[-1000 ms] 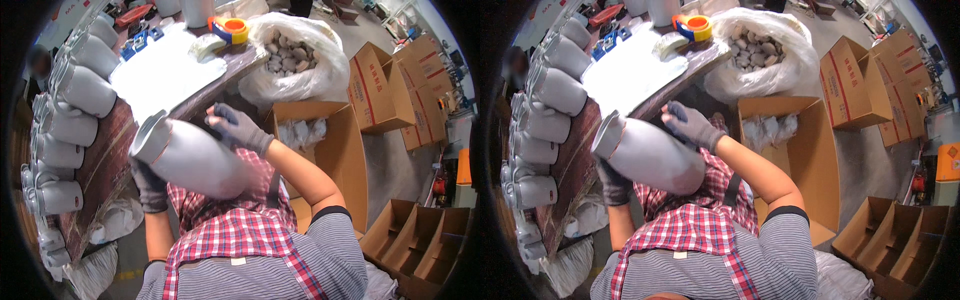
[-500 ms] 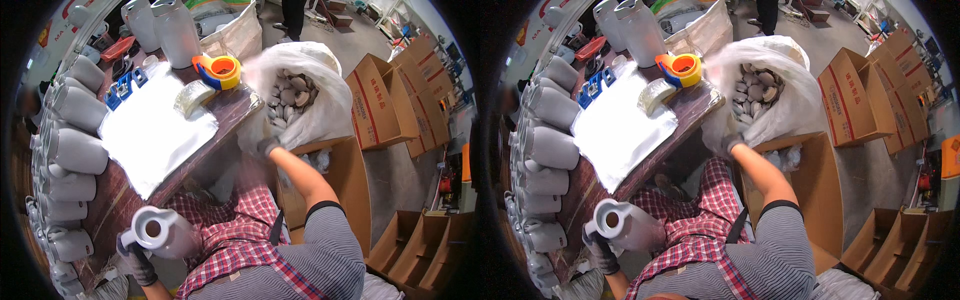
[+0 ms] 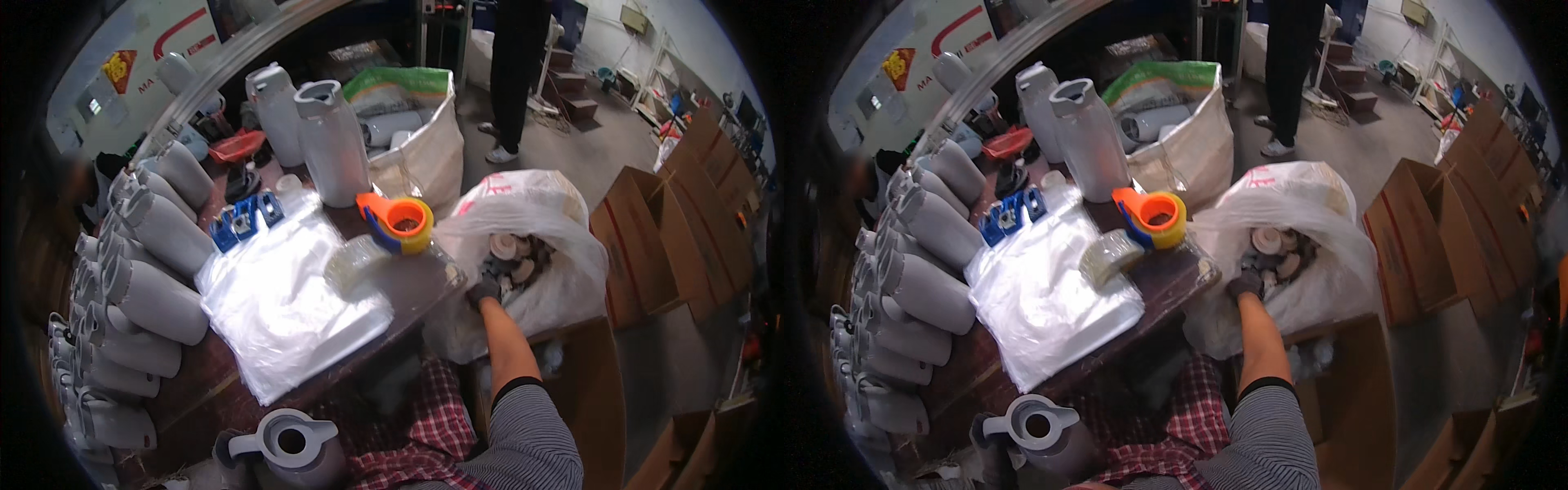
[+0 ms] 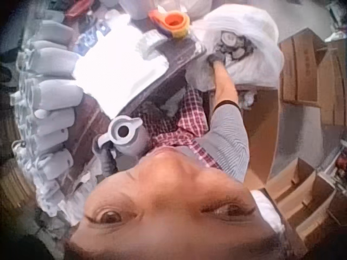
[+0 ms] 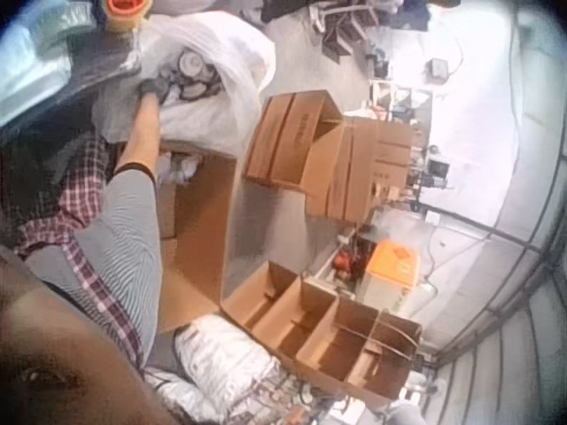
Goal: The person assembles white electric kettles by attaching lids and placing them into cardboard boxes. The person handles each kettle one at a time, secures the lid, and packs the finished unit into a box on the table.
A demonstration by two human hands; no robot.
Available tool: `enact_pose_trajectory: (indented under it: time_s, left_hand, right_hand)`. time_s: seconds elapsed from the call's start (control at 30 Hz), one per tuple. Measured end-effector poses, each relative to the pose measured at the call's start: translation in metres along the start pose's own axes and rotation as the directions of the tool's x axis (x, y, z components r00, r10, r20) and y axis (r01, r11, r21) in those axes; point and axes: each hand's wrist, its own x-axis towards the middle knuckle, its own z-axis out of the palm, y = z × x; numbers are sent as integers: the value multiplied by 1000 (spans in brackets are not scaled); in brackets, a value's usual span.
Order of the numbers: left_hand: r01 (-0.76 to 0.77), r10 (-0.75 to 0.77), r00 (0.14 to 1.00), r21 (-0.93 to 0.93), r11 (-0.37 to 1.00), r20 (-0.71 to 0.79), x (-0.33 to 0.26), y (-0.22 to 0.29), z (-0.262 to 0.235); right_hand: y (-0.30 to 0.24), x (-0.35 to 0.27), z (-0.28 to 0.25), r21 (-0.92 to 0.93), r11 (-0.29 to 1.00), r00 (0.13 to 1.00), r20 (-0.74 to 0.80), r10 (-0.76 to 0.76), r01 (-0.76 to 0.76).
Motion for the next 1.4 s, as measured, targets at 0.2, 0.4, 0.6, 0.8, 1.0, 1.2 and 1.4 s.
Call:
enact_pose_trajectory:
  time_s: [0.2,0.4,0.6,0.8,1.0,1.2,1.4]
  left_hand:
    - [-34,11,983,-120,992,-184,-21,-20,-16]
    - [-5,-4,999,-187,982,-51,-32,16,-4]
    - [-64,61,998,-144,988,-27,-50,25,4]
    - [-74,124,956,-188,979,266,-34,18,37]
    - [-442,424,882,51,895,209,-48,6,50]
    - [-544,517,830,97,834,208,-57,-3,47]
    - [-523,497,847,132,842,188,-59,-6,56]
  right_hand:
    - [-41,-21,-32,-59,991,981,161,-109,120]
    - [-20,-72,-101,254,951,883,-468,-38,176]
    - [-40,-158,-196,802,491,930,-363,-53,341]
    - [-144,-293,-295,881,282,809,-168,-564,379]
    - [-243,-375,-257,889,410,497,267,-826,204]
    - [-242,-373,-205,890,401,585,210,-783,218]
    - [-228,-400,-218,771,330,471,45,-881,545]
